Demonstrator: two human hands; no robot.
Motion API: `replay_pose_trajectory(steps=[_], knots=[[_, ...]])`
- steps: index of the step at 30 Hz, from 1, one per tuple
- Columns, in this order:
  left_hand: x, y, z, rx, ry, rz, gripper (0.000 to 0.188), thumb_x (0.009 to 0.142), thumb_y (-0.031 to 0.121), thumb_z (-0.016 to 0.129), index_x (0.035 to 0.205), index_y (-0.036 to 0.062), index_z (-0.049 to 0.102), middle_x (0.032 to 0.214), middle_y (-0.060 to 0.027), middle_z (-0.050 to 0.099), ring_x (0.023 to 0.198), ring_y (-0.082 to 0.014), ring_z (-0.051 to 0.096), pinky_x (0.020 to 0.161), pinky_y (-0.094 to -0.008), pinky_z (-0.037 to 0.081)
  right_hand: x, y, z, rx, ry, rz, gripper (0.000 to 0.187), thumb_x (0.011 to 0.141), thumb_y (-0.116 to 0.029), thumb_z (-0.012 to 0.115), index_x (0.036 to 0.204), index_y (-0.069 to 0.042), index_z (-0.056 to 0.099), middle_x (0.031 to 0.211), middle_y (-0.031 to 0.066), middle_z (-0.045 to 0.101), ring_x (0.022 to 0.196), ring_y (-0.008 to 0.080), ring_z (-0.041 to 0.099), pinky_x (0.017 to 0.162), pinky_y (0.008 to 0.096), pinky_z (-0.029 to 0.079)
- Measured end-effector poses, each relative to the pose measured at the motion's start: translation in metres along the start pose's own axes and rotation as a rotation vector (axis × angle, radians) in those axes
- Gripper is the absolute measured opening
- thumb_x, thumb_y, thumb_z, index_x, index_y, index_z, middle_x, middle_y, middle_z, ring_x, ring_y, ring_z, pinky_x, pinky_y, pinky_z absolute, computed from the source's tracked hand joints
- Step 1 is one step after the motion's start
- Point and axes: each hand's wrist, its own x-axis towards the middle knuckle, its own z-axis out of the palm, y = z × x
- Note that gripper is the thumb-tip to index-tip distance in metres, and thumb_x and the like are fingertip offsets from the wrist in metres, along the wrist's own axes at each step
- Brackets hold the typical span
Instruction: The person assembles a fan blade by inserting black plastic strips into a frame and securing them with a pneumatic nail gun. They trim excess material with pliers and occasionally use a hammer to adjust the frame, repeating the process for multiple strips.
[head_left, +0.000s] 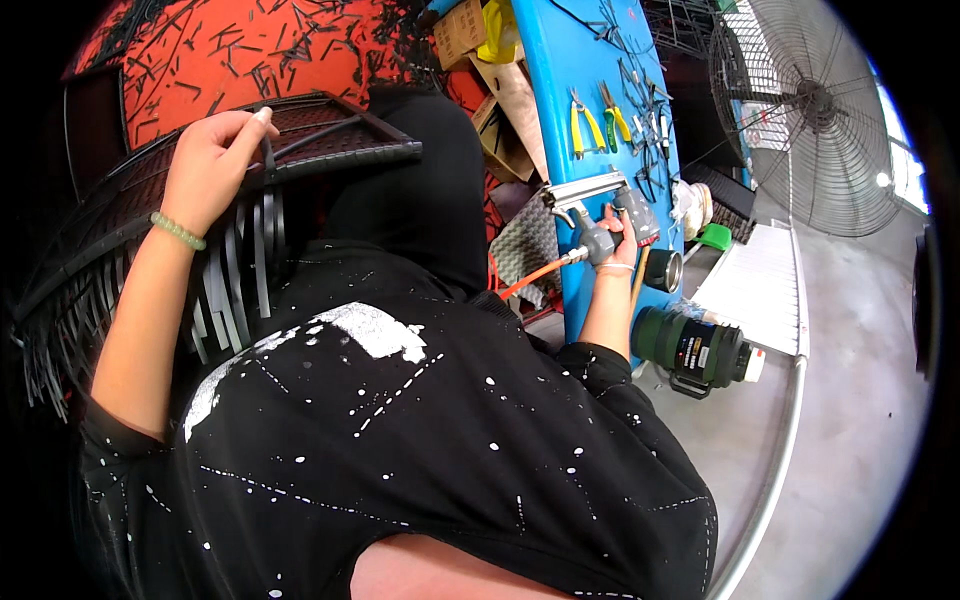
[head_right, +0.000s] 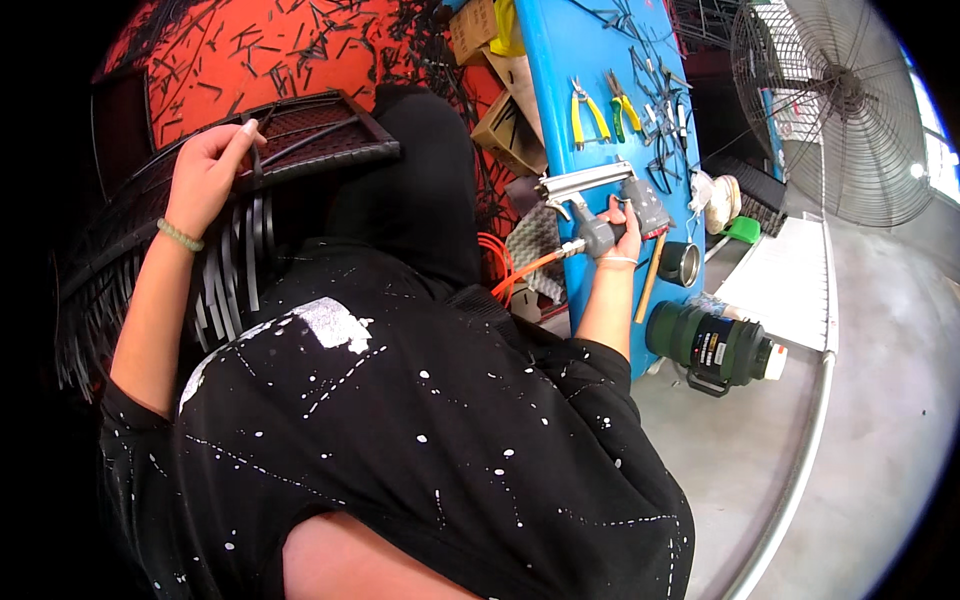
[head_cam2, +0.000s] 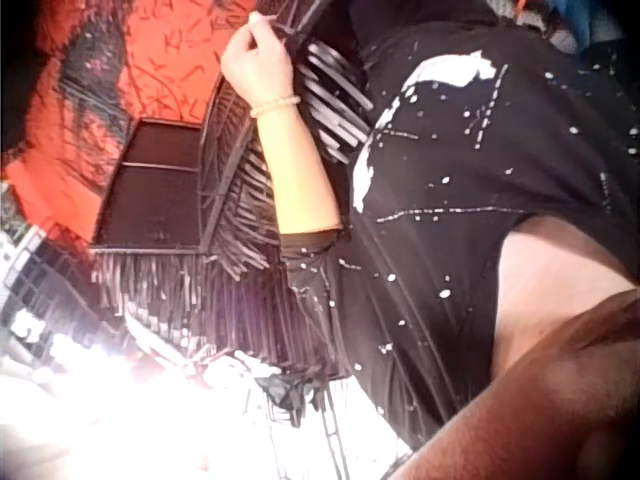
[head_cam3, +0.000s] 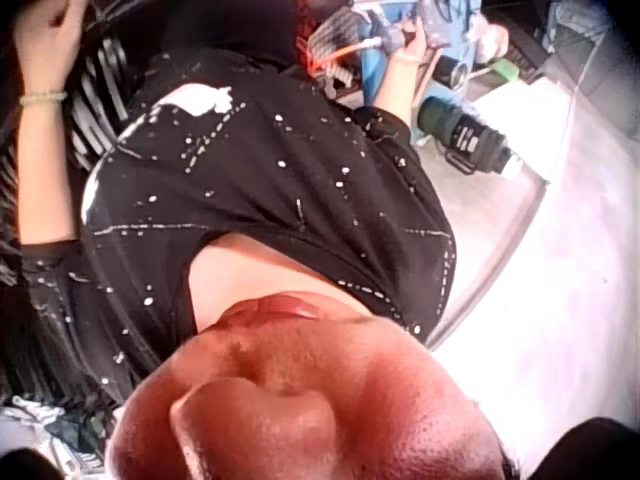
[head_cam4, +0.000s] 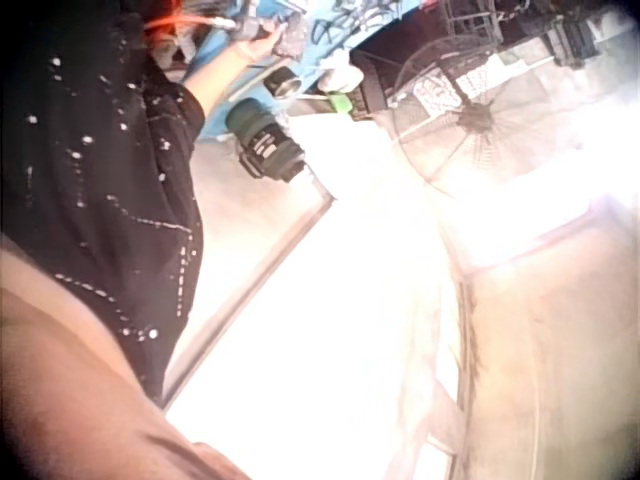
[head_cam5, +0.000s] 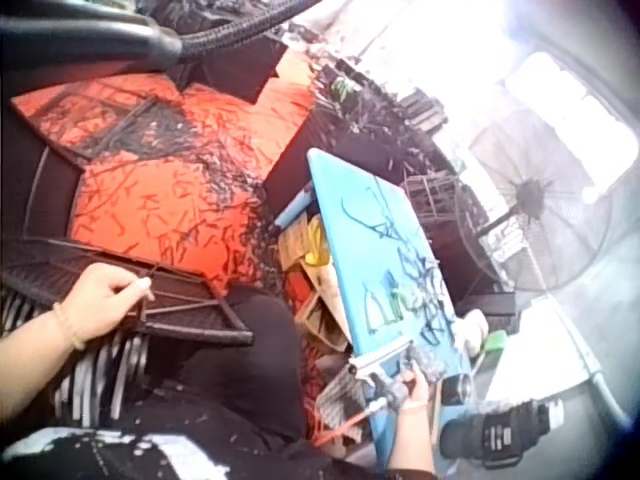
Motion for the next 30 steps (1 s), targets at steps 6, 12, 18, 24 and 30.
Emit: replay_pose_trajectory(steps=[6,12,18,24,30], knots=[[-0.011,0.009,-0.009,-0.211,0.006,-0.044,0.057,0.102,0.044,0.041,0.085,-0.0018,0.072,0.064,0.0008,0.058,0.053,-0.0056,0.042,0.053,-0.0206,0.036,0.004,-0.024,0.027,-1.361,0.709,-0.061,0.065,0.085,-0.065,0.055,0.089,-0.001,0.065,0.066,0.0081,0.063,0.069,0.0209,0.065,0.067,0.0332,0.052],[-0.007,0.01,-0.008,-0.223,-0.038,-0.037,0.065,0.103,0.047,0.034,0.079,0.0002,0.073,0.062,-0.0008,0.06,0.053,-0.0061,0.046,0.052,-0.0206,0.036,0.02,-0.044,0.115,-2.233,0.631,-0.584,0.081,0.088,-0.073,0.036,0.105,-0.002,0.07,0.101,0.022,0.069,0.103,0.0374,0.064,0.088,0.0453,0.048],[-0.011,0.009,-0.009,-0.196,-0.019,-0.054,0.065,0.103,0.046,0.033,0.078,0.0007,0.072,0.066,-0.0053,0.066,0.054,-0.0072,0.051,0.052,-0.0214,0.037,0.074,0.038,0.186,-2.587,0.489,-0.251,0.109,0.074,-0.087,0.041,0.139,0.0,0.045,0.133,0.0244,0.055,0.124,0.0334,0.054,0.104,0.0454,0.04],[-0.007,0.008,-0.011,-0.215,0.016,-0.027,0.062,0.103,0.045,0.037,0.077,0.0015,0.072,0.072,-0.006,0.068,0.054,-0.0094,0.052,0.053,-0.022,0.038,0.069,0.066,0.186,-2.715,0.413,-0.49,0.096,0.066,-0.081,0.06,0.124,-0.004,0.057,0.121,0.018,0.059,0.116,0.0317,0.057,0.098,0.0493,0.041],[-0.008,0.007,-0.01,-0.259,-0.005,-0.015,0.061,0.102,0.046,0.038,0.076,0.0019,0.072,0.068,-0.0025,0.064,0.053,-0.0079,0.048,0.053,-0.0213,0.038,0.024,0.116,0.22,-2.083,-0.27,-1.225,0.064,0.066,-0.046,0.084,0.111,-0.007,0.059,0.097,0.0106,0.06,0.078,0.0239,0.063,0.069,0.0352,0.052]])
